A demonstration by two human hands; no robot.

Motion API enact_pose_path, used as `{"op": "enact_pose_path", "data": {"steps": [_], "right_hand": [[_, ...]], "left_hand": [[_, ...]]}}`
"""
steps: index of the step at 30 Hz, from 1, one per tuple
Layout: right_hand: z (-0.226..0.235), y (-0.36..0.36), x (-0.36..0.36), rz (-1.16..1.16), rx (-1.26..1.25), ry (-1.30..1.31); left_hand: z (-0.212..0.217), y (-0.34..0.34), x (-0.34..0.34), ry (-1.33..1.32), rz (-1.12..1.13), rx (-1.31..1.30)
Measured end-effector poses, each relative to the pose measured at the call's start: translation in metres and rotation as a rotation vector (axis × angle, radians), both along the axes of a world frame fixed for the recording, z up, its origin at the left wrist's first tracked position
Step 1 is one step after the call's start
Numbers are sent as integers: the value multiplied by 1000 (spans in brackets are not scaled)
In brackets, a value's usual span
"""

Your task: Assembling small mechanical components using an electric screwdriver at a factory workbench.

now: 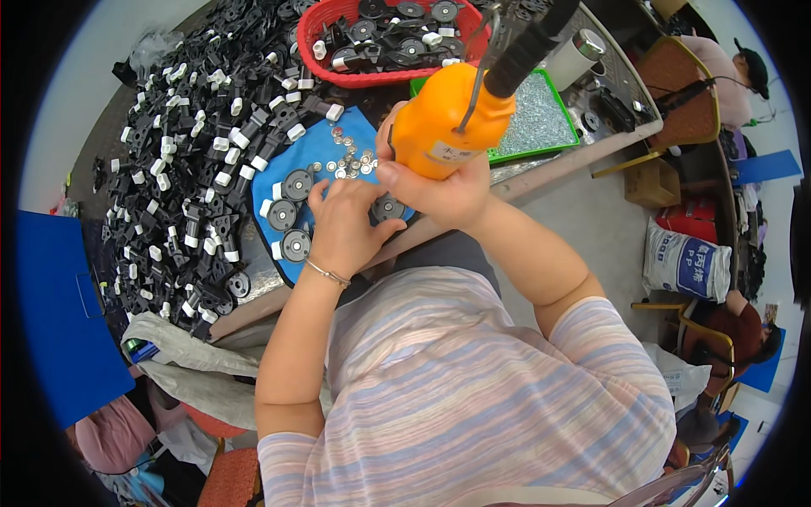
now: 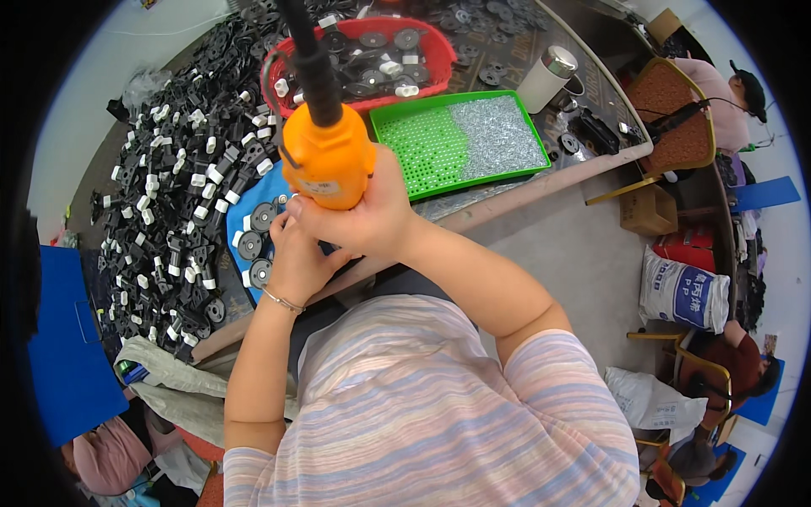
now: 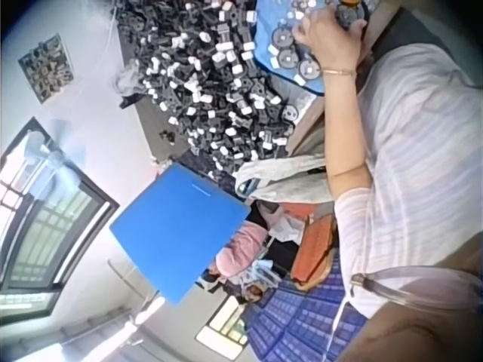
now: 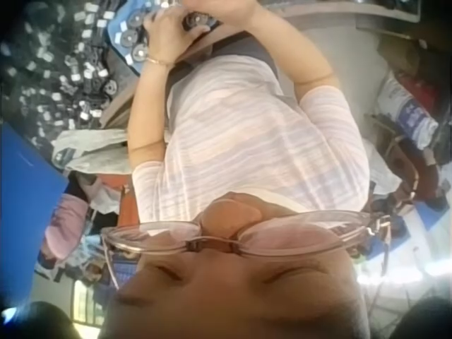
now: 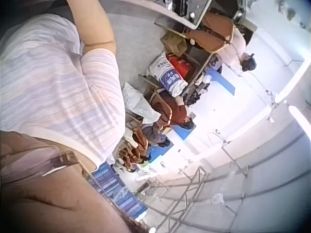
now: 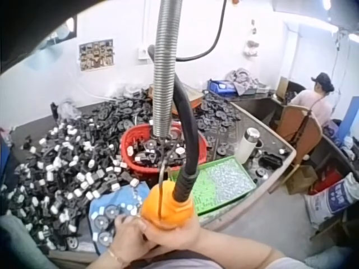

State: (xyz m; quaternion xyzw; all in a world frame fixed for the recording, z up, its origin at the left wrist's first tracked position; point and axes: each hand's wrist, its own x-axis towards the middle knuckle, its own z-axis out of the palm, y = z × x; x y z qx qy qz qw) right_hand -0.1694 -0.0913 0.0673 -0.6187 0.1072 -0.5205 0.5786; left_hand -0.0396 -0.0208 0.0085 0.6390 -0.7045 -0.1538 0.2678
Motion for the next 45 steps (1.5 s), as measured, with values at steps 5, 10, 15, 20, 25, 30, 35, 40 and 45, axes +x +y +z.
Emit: {"op": "enact_pose_path", "data": {"steps": [5,10,15,20,25,30,35,40,45], "right_hand": [[2,-10,-1,115,54,74],[13,-27,-22,55,36,-86],[4,-61,-53,-386,-69,-4],[-13,-66,-52,-416,-4,-29],[-14,-66,-48,-402,-3,3],[-16,-68,-46,-415,10,11],[-17,-68,-50,-414,-20,22],[-18,-71,-47,-459,-59,55],[-7,-66,-51,-393,61,52]], "left_hand": [[2,-1,1,-31,-28,27],[2,0,2,-32,-19,72],[3,-1,1,-29,-32,101],[2,1,3,-37,-26,93],[4,1,1,-44,-23,100],[2,1,1,-44,-14,99],[1,-3,-2,-29,-29,74],[-1,0,0,-53,-24,63],[-2,2,0,-46,-18,54]]}}
